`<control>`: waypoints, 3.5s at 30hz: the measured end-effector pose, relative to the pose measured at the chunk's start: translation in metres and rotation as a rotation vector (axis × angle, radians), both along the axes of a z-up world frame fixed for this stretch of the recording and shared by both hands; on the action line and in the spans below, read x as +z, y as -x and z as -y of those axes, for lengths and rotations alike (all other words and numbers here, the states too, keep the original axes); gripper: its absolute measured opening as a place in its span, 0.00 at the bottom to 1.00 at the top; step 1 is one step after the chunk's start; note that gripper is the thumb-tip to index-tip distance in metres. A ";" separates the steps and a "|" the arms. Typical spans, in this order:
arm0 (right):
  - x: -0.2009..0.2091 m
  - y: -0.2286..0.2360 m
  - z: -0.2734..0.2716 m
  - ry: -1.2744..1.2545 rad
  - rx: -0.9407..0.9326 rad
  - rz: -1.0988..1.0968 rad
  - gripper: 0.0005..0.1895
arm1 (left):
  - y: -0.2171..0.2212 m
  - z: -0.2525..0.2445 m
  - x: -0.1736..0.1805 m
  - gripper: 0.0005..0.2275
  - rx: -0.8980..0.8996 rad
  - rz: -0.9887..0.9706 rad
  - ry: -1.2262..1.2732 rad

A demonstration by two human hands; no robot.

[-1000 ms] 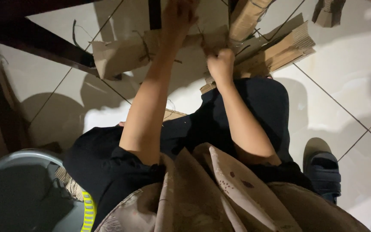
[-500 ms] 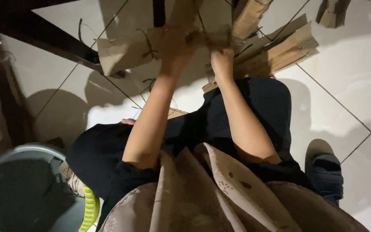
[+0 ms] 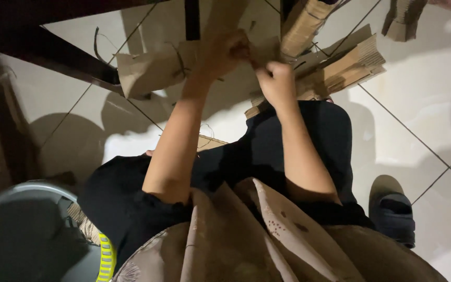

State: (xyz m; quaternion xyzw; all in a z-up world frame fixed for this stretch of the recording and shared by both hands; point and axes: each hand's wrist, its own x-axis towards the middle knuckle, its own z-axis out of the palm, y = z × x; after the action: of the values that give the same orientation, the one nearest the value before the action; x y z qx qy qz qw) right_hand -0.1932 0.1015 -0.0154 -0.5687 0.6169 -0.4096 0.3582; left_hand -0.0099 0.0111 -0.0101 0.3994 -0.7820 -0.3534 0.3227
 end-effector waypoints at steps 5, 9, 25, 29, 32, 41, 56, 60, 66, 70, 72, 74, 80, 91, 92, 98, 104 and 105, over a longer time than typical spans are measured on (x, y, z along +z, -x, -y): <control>0.054 0.012 -0.012 -0.015 0.288 -0.087 0.29 | 0.000 0.004 0.014 0.01 -0.036 0.205 -0.033; 0.082 0.005 -0.002 -0.015 0.345 -0.161 0.28 | -0.004 0.021 -0.025 0.02 -0.162 0.057 0.082; 0.021 0.007 -0.001 0.462 0.197 -0.291 0.19 | -0.008 0.007 0.004 0.10 -0.341 -0.079 0.304; -0.031 0.005 0.013 0.536 0.107 -0.315 0.23 | -0.009 0.012 -0.013 0.08 -0.308 0.024 0.262; 0.016 -0.018 0.014 0.664 0.059 -0.182 0.11 | -0.011 0.005 0.002 0.08 -0.266 0.058 0.218; 0.008 -0.024 0.015 0.687 -0.084 -0.090 0.06 | -0.007 -0.004 0.016 0.13 -0.216 -0.211 0.233; -0.040 -0.009 0.016 0.621 -0.085 -0.330 0.19 | -0.008 -0.005 0.014 0.22 -0.236 -0.265 0.343; -0.022 -0.018 0.014 0.666 -0.062 -0.284 0.12 | -0.010 -0.008 0.015 0.23 -0.259 -0.276 0.231; -0.001 -0.025 0.010 0.672 -0.045 -0.211 0.08 | -0.006 -0.012 0.013 0.15 -0.143 -0.287 0.328; 0.003 -0.023 0.006 0.355 -0.040 0.094 0.04 | -0.008 -0.012 -0.005 0.05 0.007 -0.037 0.299; 0.001 -0.021 0.007 0.300 -0.058 0.113 0.06 | -0.006 -0.011 -0.001 0.05 0.023 0.005 0.327; 0.000 -0.022 0.008 0.261 -0.073 0.161 0.07 | -0.005 -0.010 0.005 0.05 -0.103 -0.126 0.439; 0.001 -0.020 0.007 0.272 -0.062 0.154 0.07 | -0.007 -0.011 0.011 0.05 -0.172 -0.086 0.334; -0.036 -0.006 0.004 0.359 0.019 -0.198 0.07 | 0.005 -0.007 0.002 0.06 0.146 -0.096 0.250; -0.034 -0.008 0.002 0.287 0.021 -0.156 0.15 | 0.010 -0.005 0.001 0.07 0.255 -0.039 0.329; -0.089 -0.004 0.001 0.193 -0.104 -0.219 0.18 | 0.003 -0.015 -0.004 0.07 0.241 -0.040 0.137; -0.116 -0.006 -0.011 -0.403 0.304 -0.451 0.21 | -0.053 -0.070 0.006 0.17 -0.108 0.099 0.156; -0.122 -0.005 -0.012 -0.432 0.338 -0.451 0.21 | -0.070 -0.086 0.007 0.17 -0.083 0.099 0.119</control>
State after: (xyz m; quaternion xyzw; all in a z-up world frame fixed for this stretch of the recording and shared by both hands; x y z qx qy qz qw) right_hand -0.1879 0.1135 -0.1375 -0.6500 0.6500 -0.0687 0.3877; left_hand 0.0601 0.0972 -0.0033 0.3638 -0.8325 -0.2990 0.2919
